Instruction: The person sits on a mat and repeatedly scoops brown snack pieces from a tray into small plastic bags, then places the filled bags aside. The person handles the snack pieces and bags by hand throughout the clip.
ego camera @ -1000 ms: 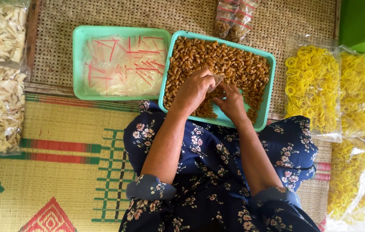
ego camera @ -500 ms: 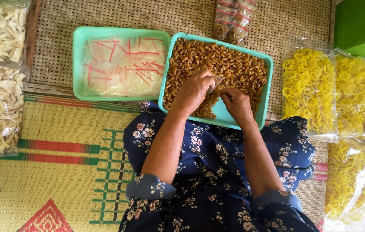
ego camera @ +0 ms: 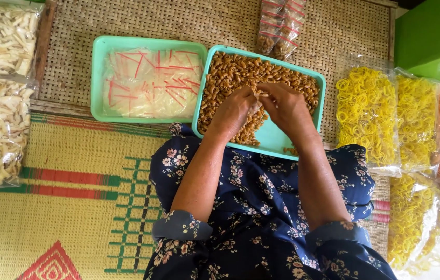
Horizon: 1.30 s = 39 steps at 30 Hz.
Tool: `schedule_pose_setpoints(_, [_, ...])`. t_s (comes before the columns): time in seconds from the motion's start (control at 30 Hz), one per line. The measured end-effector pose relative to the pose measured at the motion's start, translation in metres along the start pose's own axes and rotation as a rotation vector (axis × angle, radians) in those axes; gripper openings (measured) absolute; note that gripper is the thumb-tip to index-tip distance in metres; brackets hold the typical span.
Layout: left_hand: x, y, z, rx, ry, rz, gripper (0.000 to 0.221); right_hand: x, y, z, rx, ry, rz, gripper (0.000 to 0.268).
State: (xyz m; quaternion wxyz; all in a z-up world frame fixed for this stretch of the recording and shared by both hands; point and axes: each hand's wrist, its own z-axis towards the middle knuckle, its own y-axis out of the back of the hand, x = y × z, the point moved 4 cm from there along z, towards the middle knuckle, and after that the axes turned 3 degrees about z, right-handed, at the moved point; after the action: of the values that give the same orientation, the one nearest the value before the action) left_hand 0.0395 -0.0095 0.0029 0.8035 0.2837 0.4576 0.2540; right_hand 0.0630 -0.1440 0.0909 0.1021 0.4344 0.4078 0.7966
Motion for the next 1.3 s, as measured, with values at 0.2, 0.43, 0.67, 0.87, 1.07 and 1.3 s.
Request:
schedule_pose_setpoints(0.2, [0.005,-0.003,-0.003,-0.023,-0.015,-0.046,0.03,-0.062,-0.007,-0.053,-0.051,-0.169,-0.017,0.041])
schedule_pose_setpoints(0.43, [0.002,0.001,-0.004,-0.063,-0.025,-0.045,0.024,-0.137,-0.069,-0.113,0.083,-0.471,0.026,0.079])
schedule_pose_setpoints(0.67, [0.007,-0.003,-0.002,-0.057,-0.008,-0.036,0.023,-0.147,-0.093,-0.089,0.042,-0.463,0.079,0.082])
schedule_pose_setpoints(0.87, [0.004,0.0,0.0,-0.031,0.001,-0.035,0.022,-0.147,-0.091,-0.082,-0.035,-0.483,0.156,0.06])
schedule_pose_setpoints(1.07, [0.004,0.0,0.001,-0.025,0.007,-0.016,0.021,-0.133,-0.079,-0.078,-0.071,-0.463,0.187,0.032])
schedule_pose_setpoints(1.3, [0.002,0.0,-0.001,-0.046,-0.013,-0.031,0.023,-0.133,-0.065,-0.084,-0.041,-0.451,0.122,0.023])
